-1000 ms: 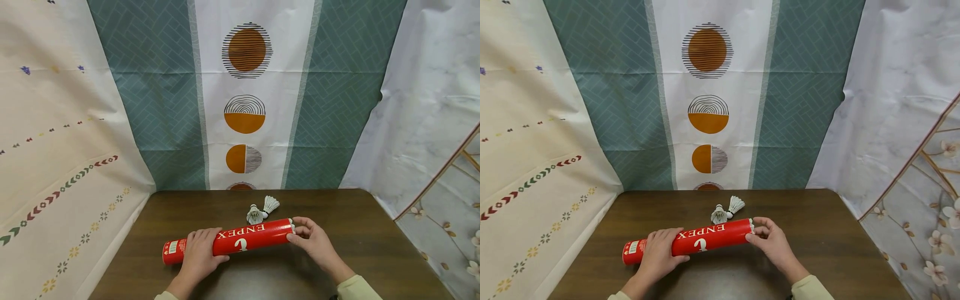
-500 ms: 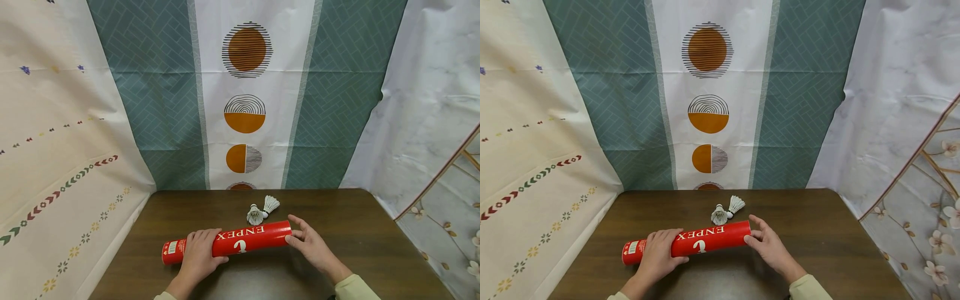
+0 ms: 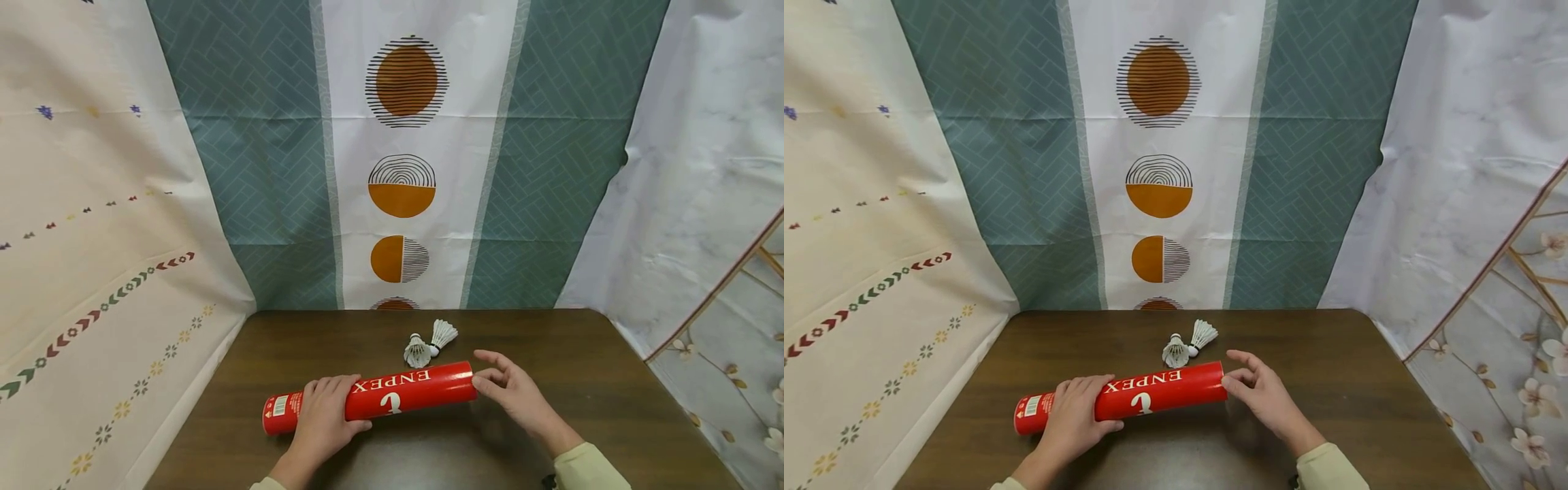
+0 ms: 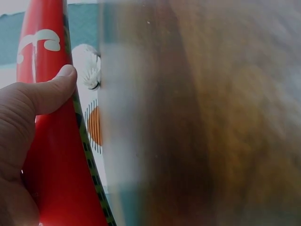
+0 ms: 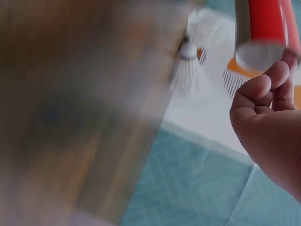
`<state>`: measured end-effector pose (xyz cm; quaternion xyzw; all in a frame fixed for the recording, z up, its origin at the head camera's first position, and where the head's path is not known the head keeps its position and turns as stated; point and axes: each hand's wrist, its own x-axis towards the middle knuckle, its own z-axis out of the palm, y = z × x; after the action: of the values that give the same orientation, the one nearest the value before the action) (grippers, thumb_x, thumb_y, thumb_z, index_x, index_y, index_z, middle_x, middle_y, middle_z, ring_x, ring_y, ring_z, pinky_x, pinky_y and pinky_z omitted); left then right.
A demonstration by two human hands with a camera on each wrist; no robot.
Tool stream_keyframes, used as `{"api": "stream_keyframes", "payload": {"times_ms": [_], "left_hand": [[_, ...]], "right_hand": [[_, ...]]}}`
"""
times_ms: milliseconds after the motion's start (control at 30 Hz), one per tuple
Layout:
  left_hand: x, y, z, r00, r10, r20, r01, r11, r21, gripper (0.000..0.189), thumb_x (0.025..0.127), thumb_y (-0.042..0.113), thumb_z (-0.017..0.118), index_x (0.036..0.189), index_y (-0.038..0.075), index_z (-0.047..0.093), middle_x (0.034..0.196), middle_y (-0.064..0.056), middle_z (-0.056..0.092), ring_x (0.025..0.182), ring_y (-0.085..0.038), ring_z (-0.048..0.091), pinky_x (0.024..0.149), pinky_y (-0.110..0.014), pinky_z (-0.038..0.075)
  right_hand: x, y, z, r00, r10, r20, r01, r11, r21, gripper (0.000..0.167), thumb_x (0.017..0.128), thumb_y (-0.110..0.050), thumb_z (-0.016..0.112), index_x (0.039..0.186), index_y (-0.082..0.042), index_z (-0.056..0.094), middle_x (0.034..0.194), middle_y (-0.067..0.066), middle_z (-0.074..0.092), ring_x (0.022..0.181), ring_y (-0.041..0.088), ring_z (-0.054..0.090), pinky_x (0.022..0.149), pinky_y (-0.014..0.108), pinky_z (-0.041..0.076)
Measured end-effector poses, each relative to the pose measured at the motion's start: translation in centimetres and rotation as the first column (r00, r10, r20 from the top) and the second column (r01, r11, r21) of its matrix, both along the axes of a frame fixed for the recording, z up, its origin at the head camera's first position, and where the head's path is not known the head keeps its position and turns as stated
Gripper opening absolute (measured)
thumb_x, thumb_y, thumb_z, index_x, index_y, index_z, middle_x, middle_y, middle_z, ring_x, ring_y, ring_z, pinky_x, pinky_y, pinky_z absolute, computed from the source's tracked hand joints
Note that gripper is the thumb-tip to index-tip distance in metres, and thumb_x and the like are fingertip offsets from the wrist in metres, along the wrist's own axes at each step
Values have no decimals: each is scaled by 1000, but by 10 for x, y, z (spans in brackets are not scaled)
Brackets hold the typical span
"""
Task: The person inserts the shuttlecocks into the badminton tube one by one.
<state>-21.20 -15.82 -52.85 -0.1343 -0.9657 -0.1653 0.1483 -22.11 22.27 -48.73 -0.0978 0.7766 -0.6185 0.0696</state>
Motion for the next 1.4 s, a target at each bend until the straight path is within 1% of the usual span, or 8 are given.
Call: {"api": "stream_keyframes", "payload": {"times_ms": [200, 333, 567, 733, 900, 1033, 1233, 1400], "left_hand": [[1, -4, -1, 1000, 6, -4, -6, 1000, -18, 86, 64, 48, 102, 137, 20, 66, 130, -2, 74, 118, -27, 63, 103, -55, 43], [2, -5, -1, 1000, -1, -3, 1, 1000, -19, 86, 64, 48, 102, 137, 19, 66, 130, -3, 74, 117, -27, 63, 103, -55, 44], [3, -6, -1, 1000, -7, -8, 7, 1000, -25, 86, 65, 48, 101, 137, 19, 66, 130, -3, 74, 117, -27, 63, 102, -54, 43], [2, -7, 0, 1000, -5, -2, 5, 1000, -27, 85, 65, 49, 101, 137, 19, 66, 129, -2, 75, 116, -27, 64, 102, -54, 44], [1, -9, -1, 1000, -7, -1, 7, 999, -34, 85, 65, 49, 101, 137, 20, 66, 129, -2, 75, 117, -27, 64, 103, -54, 44], [1, -8, -1, 1000, -8, -15, 8, 999, -41, 85, 65, 49, 101, 137, 20, 66, 128, -2, 75, 116, -26, 64, 103, -54, 44], [0, -8, -2, 1000, 8, 11, -8, 999, -38, 85, 65, 49, 101, 137, 20, 65, 130, -2, 74, 117, -27, 64, 104, -56, 45], [-1, -7, -1, 999, 19, 41, -18, 999, -32, 85, 66, 48, 101, 137, 19, 65, 131, -4, 74, 119, -29, 64, 104, -59, 45]], "right_hand": [[-36, 20, 7, 992, -94, -80, 106, 981, 163, 52, 104, -32, 71, 146, -6, 58, 122, 15, 77, 111, 18, 73, 100, 36, 59], [-69, 19, 6, 986, -91, -138, 127, 950, 285, 45, 104, -31, 72, 141, -7, 63, 130, 15, 74, 118, 26, 68, 100, 41, 58], [-115, -12, -3, 987, 33, -159, 42, 894, 447, 33, 106, -16, 65, 138, -5, 67, 146, 18, 65, 134, 38, 58, 111, 60, 51], [-130, -25, -12, 984, 98, -147, -11, 865, 501, 29, 106, -13, 63, 133, -4, 70, 153, 24, 58, 141, 46, 54, 115, 64, 47], [-128, -24, -20, 988, 71, -138, 13, 846, 533, 32, 105, -16, 65, 134, -3, 71, 144, 23, 66, 137, 43, 59, 114, 62, 48], [-114, -11, -22, 988, -26, -153, 101, 858, 503, 30, 104, -20, 70, 129, -5, 75, 133, 18, 74, 124, 37, 67, 103, 53, 58], [-77, 22, -18, 974, -179, -138, 221, 882, 416, 26, 100, -23, 76, 120, -6, 80, 123, 15, 78, 109, 27, 70, 87, 38, 61], [-41, 46, -12, 960, -280, -5, 273, 933, 233, 38, 98, -23, 80, 128, 0, 73, 109, 5, 79, 92, 11, 69, 80, 29, 60]]}}
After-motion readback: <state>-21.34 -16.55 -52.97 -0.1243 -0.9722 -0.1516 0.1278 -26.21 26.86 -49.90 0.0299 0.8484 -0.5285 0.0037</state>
